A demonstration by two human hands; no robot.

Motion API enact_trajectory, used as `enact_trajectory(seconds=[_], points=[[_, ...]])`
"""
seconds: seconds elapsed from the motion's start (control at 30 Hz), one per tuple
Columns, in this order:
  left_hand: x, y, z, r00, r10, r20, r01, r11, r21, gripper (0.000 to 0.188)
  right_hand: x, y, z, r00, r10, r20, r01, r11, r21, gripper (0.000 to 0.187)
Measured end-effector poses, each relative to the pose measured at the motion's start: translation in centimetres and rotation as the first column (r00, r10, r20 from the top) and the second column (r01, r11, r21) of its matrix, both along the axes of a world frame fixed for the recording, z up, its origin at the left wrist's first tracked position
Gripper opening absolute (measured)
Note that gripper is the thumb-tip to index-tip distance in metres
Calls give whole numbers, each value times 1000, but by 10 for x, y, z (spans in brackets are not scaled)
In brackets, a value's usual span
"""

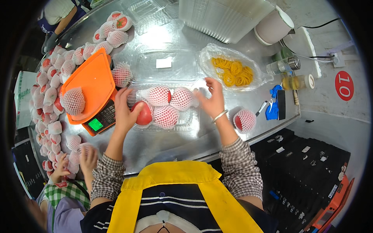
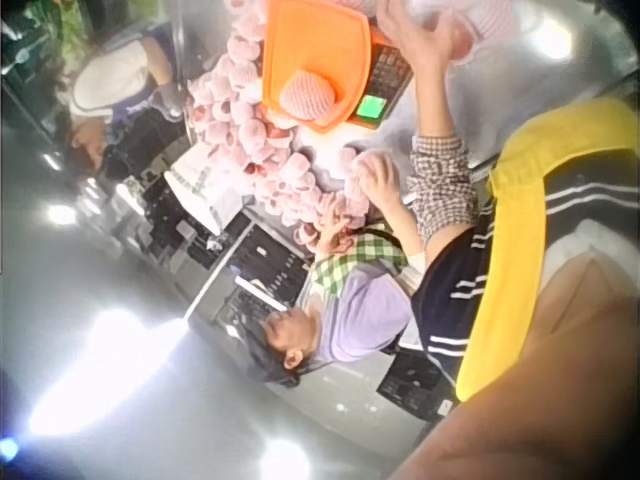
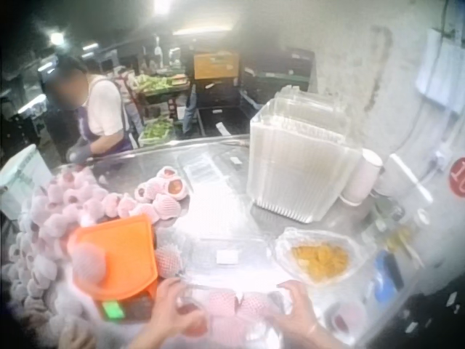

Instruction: The person places individually wrapped tomatoes onto a digital scale, then transfers them into clear plastic containers. They seal the containers with lids and place them aside on the counter.

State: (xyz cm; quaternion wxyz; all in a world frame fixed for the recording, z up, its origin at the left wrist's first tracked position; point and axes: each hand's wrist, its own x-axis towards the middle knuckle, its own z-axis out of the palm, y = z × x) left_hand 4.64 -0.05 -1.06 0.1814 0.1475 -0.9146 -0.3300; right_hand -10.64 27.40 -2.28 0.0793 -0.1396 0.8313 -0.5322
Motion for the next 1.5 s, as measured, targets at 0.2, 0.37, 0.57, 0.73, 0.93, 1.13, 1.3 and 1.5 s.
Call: enact_trajectory(seconds=[0.2,0.37,0.57,0.73,0.93,1.13,1.3,1.5], points=[[17,29,-9,999,37,-22,-26,925,379,57,-80,-42,6,793,1,609,251,911,-327,59],[19,36,-5,971,229,67,-156,396,905,63,-84,-6,37,908,333,256,-170,849,-500,56],[20,56,1,896,41,443,-406,480,778,63,6,69,-18,990,140,21,-130,961,-246,40],[44,97,-3,867,69,493,-465,469,751,44,29,77,-27,949,-186,255,196,981,-15,52],[56,84,-19,915,177,363,-403,447,798,32,73,83,-16,737,-92,669,357,894,-270,48],[91,59,-22,922,216,320,-349,108,931,23,101,89,-30,688,15,725,385,840,-382,27],[91,67,-20,886,188,425,-448,103,888,18,95,89,-32,648,-37,760,414,855,-311,19],[89,84,-31,893,255,372,-438,294,850,19,94,75,-24,704,-113,702,384,891,-241,15]])
